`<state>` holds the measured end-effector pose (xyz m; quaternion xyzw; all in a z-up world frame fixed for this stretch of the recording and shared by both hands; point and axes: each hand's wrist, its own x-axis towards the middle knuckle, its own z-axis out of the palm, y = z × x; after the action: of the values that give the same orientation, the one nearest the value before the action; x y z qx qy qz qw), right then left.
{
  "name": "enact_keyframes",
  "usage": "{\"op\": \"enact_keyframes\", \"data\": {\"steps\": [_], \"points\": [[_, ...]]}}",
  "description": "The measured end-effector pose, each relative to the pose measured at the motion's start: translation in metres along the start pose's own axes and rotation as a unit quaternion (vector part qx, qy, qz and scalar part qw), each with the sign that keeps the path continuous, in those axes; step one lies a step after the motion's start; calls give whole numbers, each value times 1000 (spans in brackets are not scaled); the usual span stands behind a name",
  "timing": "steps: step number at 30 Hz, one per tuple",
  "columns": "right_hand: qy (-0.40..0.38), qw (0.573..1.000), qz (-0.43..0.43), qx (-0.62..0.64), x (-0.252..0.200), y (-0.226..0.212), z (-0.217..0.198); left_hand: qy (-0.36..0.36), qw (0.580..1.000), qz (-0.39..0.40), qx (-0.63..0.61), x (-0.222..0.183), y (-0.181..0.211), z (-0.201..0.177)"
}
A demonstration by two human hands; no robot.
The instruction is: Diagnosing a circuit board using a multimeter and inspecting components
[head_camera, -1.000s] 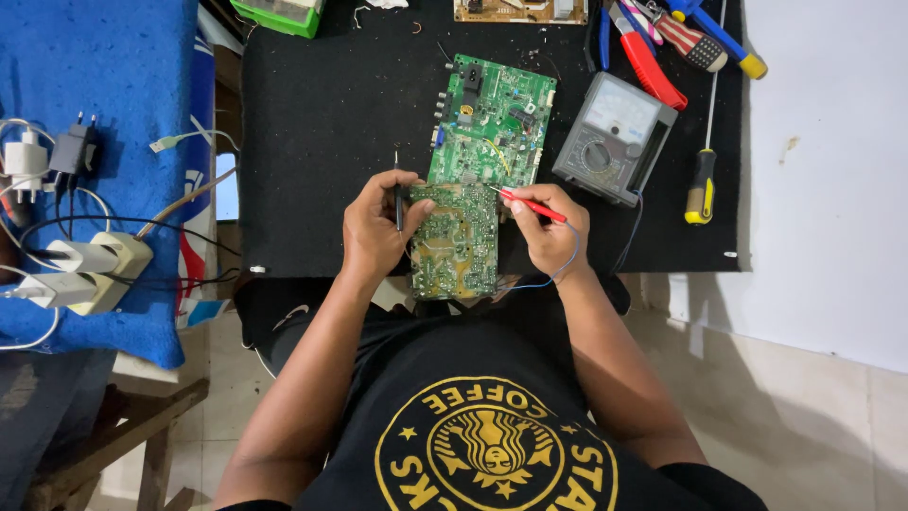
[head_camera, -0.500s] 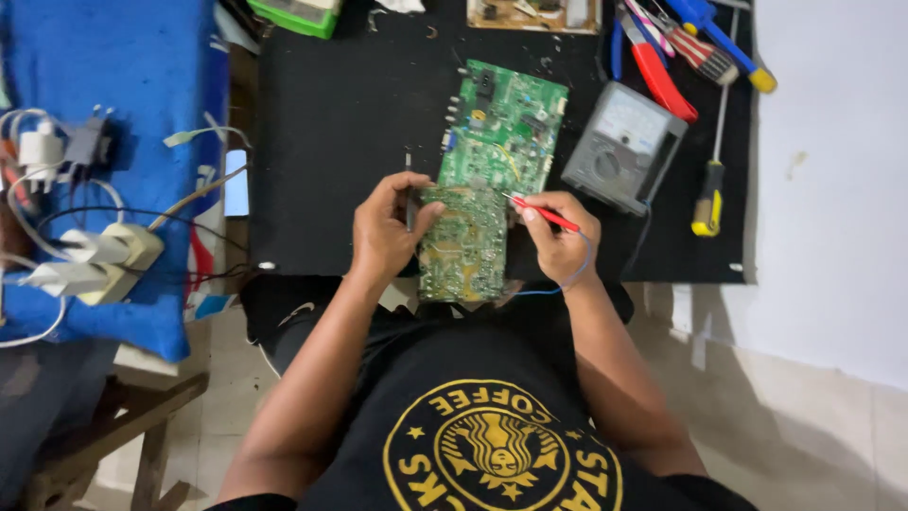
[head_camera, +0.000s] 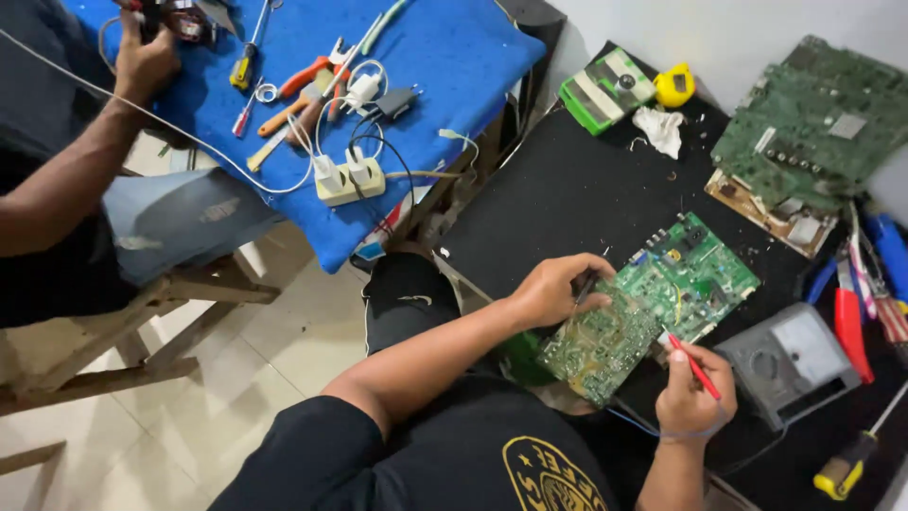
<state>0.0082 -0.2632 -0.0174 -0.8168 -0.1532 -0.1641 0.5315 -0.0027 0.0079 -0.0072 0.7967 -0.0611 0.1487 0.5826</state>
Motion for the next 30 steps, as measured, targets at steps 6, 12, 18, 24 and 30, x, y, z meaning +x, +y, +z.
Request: {"op": "enact_keyframes", "data": {"steps": [6, 12, 18, 24, 30], "points": [[-2, 1000, 9, -10, -1, -9, 2, -7, 1000, -5, -23, 0, 5, -3], [-6, 1000, -5, 28, -3, 7, 0, -8, 1000, -12, -13, -1, -7, 4], [7, 1000, 11, 7, -1, -2, 3, 0, 999, -5, -34, -1, 1, -1], [9, 1000, 3, 12, -2, -2, 1, -30, 999, -28, -27, 0, 3, -3], [27, 999, 9, 21, -2, 6, 6, -33, 998, -46, -33, 0, 5, -4]]}}
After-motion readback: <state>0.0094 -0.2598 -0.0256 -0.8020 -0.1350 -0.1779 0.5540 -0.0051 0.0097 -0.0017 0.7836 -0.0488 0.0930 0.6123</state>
